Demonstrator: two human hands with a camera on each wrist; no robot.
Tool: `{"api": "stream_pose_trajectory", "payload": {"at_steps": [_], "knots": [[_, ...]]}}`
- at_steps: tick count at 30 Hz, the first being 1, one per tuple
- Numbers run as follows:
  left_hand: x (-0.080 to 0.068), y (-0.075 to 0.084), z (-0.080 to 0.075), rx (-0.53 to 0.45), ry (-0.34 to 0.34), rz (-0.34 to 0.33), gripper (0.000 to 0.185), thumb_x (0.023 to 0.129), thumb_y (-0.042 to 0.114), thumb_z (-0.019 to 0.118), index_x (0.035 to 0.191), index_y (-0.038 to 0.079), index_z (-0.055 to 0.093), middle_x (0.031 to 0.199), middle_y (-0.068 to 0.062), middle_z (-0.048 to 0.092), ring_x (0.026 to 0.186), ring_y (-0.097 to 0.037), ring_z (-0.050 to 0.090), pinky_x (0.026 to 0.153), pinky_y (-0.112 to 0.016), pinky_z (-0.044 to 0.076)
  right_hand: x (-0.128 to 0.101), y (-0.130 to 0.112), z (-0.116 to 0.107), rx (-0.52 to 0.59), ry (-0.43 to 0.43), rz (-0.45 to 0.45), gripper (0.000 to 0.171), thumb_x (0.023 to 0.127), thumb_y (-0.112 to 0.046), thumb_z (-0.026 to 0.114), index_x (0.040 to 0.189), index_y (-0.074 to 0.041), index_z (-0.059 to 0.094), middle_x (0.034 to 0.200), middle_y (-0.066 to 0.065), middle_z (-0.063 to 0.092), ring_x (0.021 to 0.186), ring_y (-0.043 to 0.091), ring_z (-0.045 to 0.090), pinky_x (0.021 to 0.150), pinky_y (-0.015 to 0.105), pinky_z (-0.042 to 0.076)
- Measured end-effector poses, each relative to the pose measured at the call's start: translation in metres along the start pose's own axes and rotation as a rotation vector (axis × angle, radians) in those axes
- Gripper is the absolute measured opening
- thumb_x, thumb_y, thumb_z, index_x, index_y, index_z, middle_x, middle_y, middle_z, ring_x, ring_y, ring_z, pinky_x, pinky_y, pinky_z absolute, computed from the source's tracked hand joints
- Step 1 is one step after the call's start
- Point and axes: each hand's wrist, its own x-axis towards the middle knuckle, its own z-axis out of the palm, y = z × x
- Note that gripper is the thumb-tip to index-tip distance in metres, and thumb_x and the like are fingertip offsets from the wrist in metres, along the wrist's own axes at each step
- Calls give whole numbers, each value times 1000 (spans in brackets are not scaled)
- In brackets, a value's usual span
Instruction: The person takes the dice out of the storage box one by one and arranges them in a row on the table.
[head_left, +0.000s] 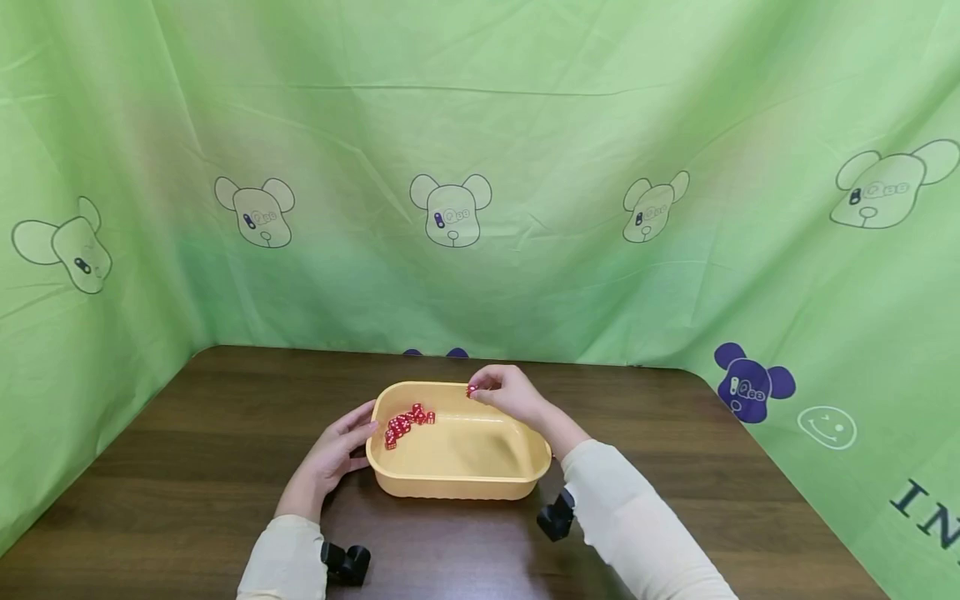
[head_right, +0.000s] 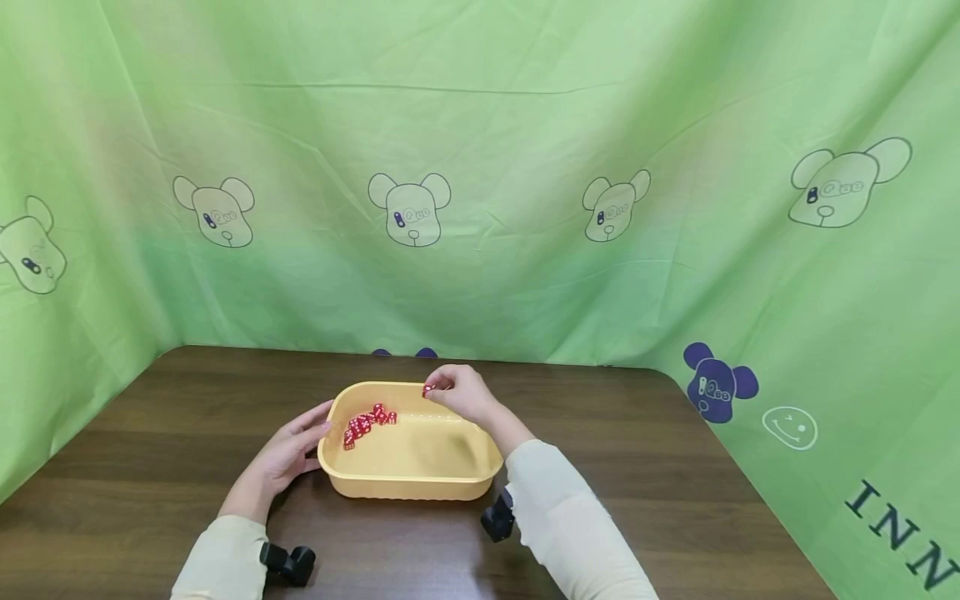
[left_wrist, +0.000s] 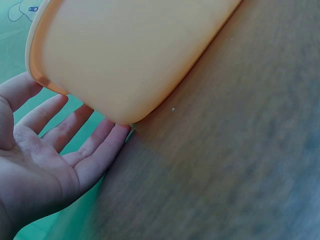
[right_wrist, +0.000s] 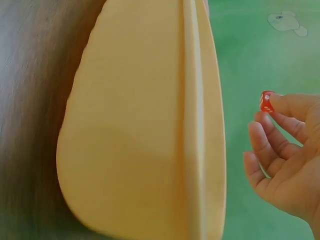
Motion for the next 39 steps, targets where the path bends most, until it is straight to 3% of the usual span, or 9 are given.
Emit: {"api": "stream_pose_trajectory", "payload": {"at_steps": [20,26,39], "knots": [[0,-1,0,-3,-14,9,50,87,13,50,133,9,33,131,-17,33,109,-30,42,74,-42,43,-31,0,-50,3,99,23,11,78,-1,60,89,3,61,76,7,58,69,18,52,61,28,43],[0,0,-1,-1,-23,13,50,87,13,50,134,9,32,131,-18,33,109,-30,41,75,-41,43,-44,15,-60,-29,142,-3,12,77,0,60,88,4,60,77,6,59,68,15,52,61,25,43],[-1,-1,0,-1,-15,-5,51,86,14,51,134,11,32,132,-15,33,109,-29,42,75,-41,43,-76,52,-77,-52,215,47,13,76,0,61,88,7,60,78,10,60,68,11,51,60,23,42]]}}
